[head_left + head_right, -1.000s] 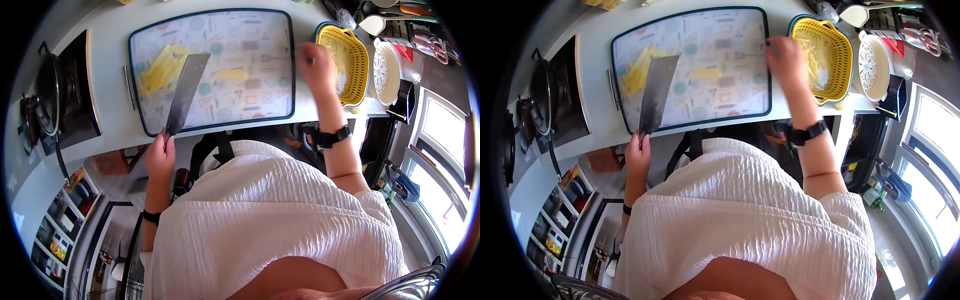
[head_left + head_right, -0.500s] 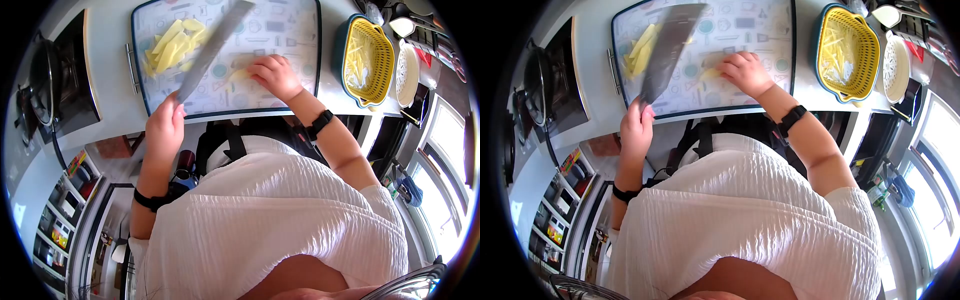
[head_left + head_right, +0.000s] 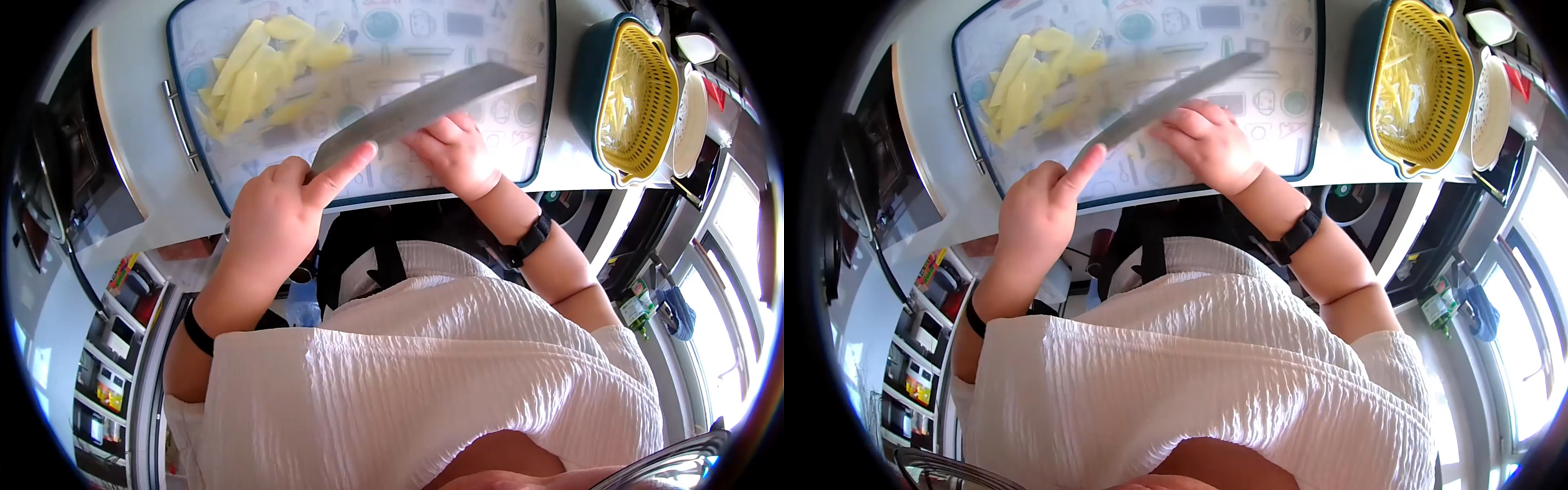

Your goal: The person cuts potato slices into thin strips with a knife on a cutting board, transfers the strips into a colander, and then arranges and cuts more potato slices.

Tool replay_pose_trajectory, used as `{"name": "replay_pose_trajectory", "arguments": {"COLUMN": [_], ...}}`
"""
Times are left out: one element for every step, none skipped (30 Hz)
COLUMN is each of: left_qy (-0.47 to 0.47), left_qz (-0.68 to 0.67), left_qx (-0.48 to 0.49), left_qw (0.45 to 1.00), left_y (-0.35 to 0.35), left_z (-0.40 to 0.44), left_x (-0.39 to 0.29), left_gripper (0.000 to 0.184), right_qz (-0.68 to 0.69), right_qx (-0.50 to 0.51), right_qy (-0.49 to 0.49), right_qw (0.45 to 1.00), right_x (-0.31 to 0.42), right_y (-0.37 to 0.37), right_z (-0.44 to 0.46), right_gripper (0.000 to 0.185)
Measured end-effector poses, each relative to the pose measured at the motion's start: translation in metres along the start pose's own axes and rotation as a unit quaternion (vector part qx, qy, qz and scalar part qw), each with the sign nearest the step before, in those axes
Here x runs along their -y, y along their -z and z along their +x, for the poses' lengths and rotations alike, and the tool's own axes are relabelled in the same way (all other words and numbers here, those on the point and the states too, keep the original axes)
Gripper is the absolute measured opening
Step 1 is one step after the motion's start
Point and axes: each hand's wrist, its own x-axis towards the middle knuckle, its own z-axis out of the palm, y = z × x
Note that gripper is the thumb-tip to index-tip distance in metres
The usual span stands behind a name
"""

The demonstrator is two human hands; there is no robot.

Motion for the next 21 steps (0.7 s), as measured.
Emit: {"name": "replay_pose_trajectory", "arguments": {"left_qy": [0.017,0.003,-0.010,-0.024,-0.027,-0.030,-0.034,-0.042,-0.050,-0.058,-0.096,-0.097,-0.097,-0.099,-0.100,-0.101,-0.102,-0.101,-0.101,-0.101,-0.098], "left_qz": [-0.014,-0.019,-0.023,-0.027,-0.014,-0.002,0.010,0.022,0.035,0.047,0.070,0.064,0.058,0.053,0.059,0.065,0.071,0.065,0.059,0.053,0.052], "left_qx": [-0.011,-0.023,-0.035,-0.048,-0.018,0.013,0.043,0.053,0.062,0.072,0.039,0.043,0.047,0.051,0.057,0.062,0.067,0.068,0.070,0.072,0.077], "left_qw": [1.000,1.000,0.999,0.998,0.999,0.999,0.998,0.997,0.996,0.995,0.992,0.992,0.992,0.992,0.992,0.991,0.990,0.990,0.991,0.991,0.991], "left_y": [-0.002,-0.003,-0.005,-0.006,-0.002,0.006,0.011,0.013,0.014,0.014,0.006,0.006,0.006,0.007,0.008,0.010,0.011,0.010,0.010,0.010,0.011], "left_z": [0.001,0.002,0.004,0.006,0.008,0.009,0.009,0.008,0.007,0.007,0.004,0.003,0.002,0.002,0.003,0.003,0.004,0.004,0.003,0.003,0.003], "left_x": [-0.001,0.000,0.002,0.004,0.003,-0.001,-0.003,-0.004,-0.004,-0.003,0.004,0.008,0.010,0.012,0.013,0.014,0.015,0.016,0.017,0.018,0.018], "left_gripper": [0.068,0.071,0.074,0.076,0.073,0.069,0.066,0.067,0.067,0.068,0.080,0.080,0.079,0.079,0.079,0.078,0.078,0.078,0.077,0.077,0.077], "right_qz": [0.008,0.015,0.010,0.006,0.001,0.014,0.027,0.040,0.115,0.105,0.094,0.083,0.085,0.082,0.079,0.075,0.072,0.068,0.064,0.058,0.053], "right_qx": [0.005,0.009,-0.005,-0.019,-0.033,-0.016,0.000,0.016,-0.010,-0.011,-0.011,-0.011,-0.018,-0.019,-0.020,-0.021,-0.021,-0.021,-0.021,-0.017,-0.014], "right_qy": [0.001,0.004,-0.007,-0.017,-0.028,-0.043,-0.058,-0.074,-0.108,-0.100,-0.093,-0.085,-0.105,-0.112,-0.120,-0.127,-0.122,-0.118,-0.115,-0.117,-0.120], "right_qw": [1.000,1.000,1.000,1.000,0.999,0.999,0.998,0.996,0.987,0.989,0.991,0.993,0.991,0.990,0.989,0.989,0.990,0.990,0.991,0.991,0.991], "right_x": [0.001,0.002,0.004,0.006,0.008,0.007,0.006,0.005,0.006,0.006,0.004,0.004,0.006,0.007,0.008,0.008,0.008,0.007,0.007,0.007,0.007], "right_y": [0.003,0.004,0.003,0.003,0.002,-0.001,-0.004,-0.007,-0.006,-0.008,-0.010,-0.012,-0.012,-0.012,-0.012,-0.011,-0.011,-0.011,-0.011,-0.012,-0.013], "right_z": [0.002,0.003,0.004,0.004,0.003,0.000,-0.004,-0.007,-0.009,-0.012,-0.017,-0.020,-0.021,-0.019,-0.017,-0.016,-0.016,-0.016,-0.017,-0.017,-0.017], "right_gripper": [0.028,0.029,0.029,0.029,0.029,0.028,0.028,0.027,0.025,0.027,0.029,0.031,0.032,0.033,0.033,0.033,0.033,0.033,0.033,0.033,0.033]}}
